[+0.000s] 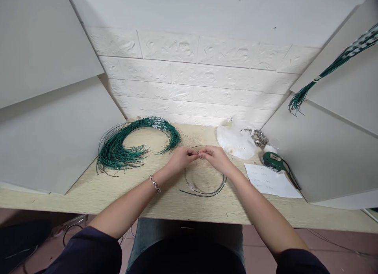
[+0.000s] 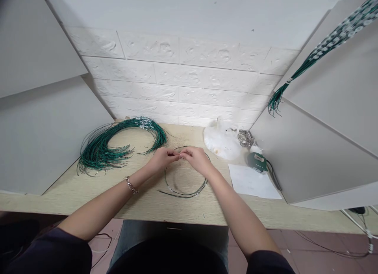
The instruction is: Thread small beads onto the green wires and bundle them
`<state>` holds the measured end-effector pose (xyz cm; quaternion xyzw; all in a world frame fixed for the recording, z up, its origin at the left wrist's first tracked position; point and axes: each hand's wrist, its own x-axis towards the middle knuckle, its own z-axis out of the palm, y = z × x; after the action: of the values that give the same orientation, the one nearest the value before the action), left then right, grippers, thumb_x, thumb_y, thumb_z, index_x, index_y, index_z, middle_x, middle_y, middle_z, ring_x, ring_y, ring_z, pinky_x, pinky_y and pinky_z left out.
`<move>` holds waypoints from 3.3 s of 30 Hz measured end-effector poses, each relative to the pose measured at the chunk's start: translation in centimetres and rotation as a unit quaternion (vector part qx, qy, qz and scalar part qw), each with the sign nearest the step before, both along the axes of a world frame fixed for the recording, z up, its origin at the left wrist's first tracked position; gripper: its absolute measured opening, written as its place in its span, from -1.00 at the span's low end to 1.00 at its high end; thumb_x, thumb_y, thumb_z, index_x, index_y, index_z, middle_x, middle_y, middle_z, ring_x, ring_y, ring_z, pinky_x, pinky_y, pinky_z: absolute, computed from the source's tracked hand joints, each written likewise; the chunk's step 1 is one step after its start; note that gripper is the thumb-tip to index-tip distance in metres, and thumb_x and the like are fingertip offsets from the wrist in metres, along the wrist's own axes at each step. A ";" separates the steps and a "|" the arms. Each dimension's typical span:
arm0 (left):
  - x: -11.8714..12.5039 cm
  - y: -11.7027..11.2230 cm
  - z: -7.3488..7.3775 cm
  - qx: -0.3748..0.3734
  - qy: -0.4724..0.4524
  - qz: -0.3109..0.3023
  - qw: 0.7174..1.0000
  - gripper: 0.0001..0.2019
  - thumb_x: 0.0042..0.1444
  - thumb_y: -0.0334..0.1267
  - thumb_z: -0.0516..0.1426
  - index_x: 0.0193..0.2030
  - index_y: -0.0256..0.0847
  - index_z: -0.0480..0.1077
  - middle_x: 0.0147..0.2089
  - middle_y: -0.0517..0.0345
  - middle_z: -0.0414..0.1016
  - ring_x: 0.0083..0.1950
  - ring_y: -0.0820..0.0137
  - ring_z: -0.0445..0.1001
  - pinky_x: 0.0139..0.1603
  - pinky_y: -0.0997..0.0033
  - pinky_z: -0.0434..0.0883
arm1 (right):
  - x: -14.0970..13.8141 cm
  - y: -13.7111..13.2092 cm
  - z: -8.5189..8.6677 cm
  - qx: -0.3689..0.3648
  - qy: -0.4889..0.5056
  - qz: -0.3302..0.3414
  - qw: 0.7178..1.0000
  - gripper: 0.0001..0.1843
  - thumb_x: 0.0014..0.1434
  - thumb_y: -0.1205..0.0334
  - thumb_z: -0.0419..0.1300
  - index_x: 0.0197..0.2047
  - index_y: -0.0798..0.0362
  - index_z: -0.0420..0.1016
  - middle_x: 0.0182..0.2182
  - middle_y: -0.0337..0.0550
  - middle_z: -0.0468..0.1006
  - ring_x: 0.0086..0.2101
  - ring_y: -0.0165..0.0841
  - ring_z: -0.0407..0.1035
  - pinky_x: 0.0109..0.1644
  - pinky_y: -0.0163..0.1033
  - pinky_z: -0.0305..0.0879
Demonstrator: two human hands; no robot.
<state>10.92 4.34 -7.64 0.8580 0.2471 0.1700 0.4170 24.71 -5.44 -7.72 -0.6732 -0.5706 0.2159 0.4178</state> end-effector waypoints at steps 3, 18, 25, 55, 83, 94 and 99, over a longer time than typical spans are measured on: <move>0.1 0.0 0.2 -0.028 -0.018 0.008 0.999 -0.60 -0.06 0.02 0.06 -0.47 -0.34 0.48 -0.59 0.23 0.29 -0.51 0.51 0.15 -0.50 0.51 0.04 | 0.0 0.3 -0.4 0.008 0.067 -0.010 0.998 -0.80 0.02 0.15 0.12 -0.36 0.05 0.49 -0.43 -0.18 0.52 -0.38 -0.38 0.36 -0.25 -0.26 0.23; 0.0 -0.5 1.4 -0.102 -0.040 -0.009 0.994 -0.69 -0.02 -0.11 0.03 -0.46 -0.34 0.44 -0.59 0.24 0.26 -0.52 0.53 0.15 -0.49 0.52 0.09 | -0.4 1.2 -1.1 0.021 0.304 -0.025 0.952 -0.66 -0.12 0.00 0.22 -0.41 0.13 0.47 -0.49 -0.15 0.50 -0.46 -0.43 0.35 -0.26 -0.26 0.28; 0.0 -0.6 1.5 -0.157 -0.071 0.000 0.985 -0.65 -0.05 -0.05 0.07 -0.42 -0.35 0.46 -0.49 0.15 0.39 -0.45 0.49 0.25 -0.41 0.50 0.17 | -0.7 1.3 -1.4 0.065 0.267 -0.029 0.961 -0.71 -0.07 0.06 0.20 -0.36 0.12 0.48 -0.49 -0.16 0.49 -0.42 -0.39 0.36 -0.24 -0.24 0.28; 0.1 -0.4 1.5 -0.119 -0.070 0.009 0.990 -0.73 -0.03 -0.14 0.07 -0.50 -0.34 0.41 -0.55 0.21 0.35 -0.49 0.52 0.23 -0.47 0.53 0.13 | -0.4 0.9 -1.7 -0.023 0.562 0.054 0.825 -0.82 -0.05 0.23 0.27 -0.33 0.12 0.50 -0.36 -0.14 0.52 -0.36 -0.45 0.39 -0.18 -0.34 0.30; -0.1 -0.1 1.1 -0.066 -0.028 0.010 0.997 -0.68 -0.04 -0.10 0.03 -0.52 -0.33 0.42 -0.63 0.27 0.20 -0.56 0.56 0.08 -0.55 0.53 0.01 | -0.9 1.0 -1.3 0.007 0.510 0.031 0.860 -0.77 -0.18 0.20 0.34 -0.42 0.08 0.43 -0.44 -0.24 0.51 -0.44 -0.47 0.40 -0.21 -0.28 0.30; 0.0 -0.3 1.1 -0.067 -0.041 0.023 0.997 -0.69 -0.06 -0.10 0.04 -0.57 -0.32 0.39 -0.63 0.26 0.21 -0.56 0.55 0.10 -0.55 0.53 0.03 | -1.0 1.1 -1.0 0.019 0.495 0.005 0.868 -0.75 -0.23 0.20 0.35 -0.45 0.11 0.44 -0.47 -0.23 0.51 -0.46 -0.46 0.40 -0.18 -0.24 0.32; 0.0 -0.3 0.9 -0.070 -0.042 0.022 0.996 -0.70 -0.05 -0.11 0.02 -0.54 -0.33 0.40 -0.62 0.25 0.24 -0.55 0.55 0.11 -0.54 0.53 0.05 | -1.2 1.0 -0.8 0.012 0.502 0.002 0.865 -0.78 -0.21 0.21 0.34 -0.47 0.12 0.45 -0.48 -0.20 0.51 -0.44 -0.46 0.40 -0.15 -0.25 0.31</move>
<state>10.91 4.05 -6.72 0.8133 0.2595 0.1971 0.4821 23.52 -4.46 -8.50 -0.4677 -0.2880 0.5184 0.6554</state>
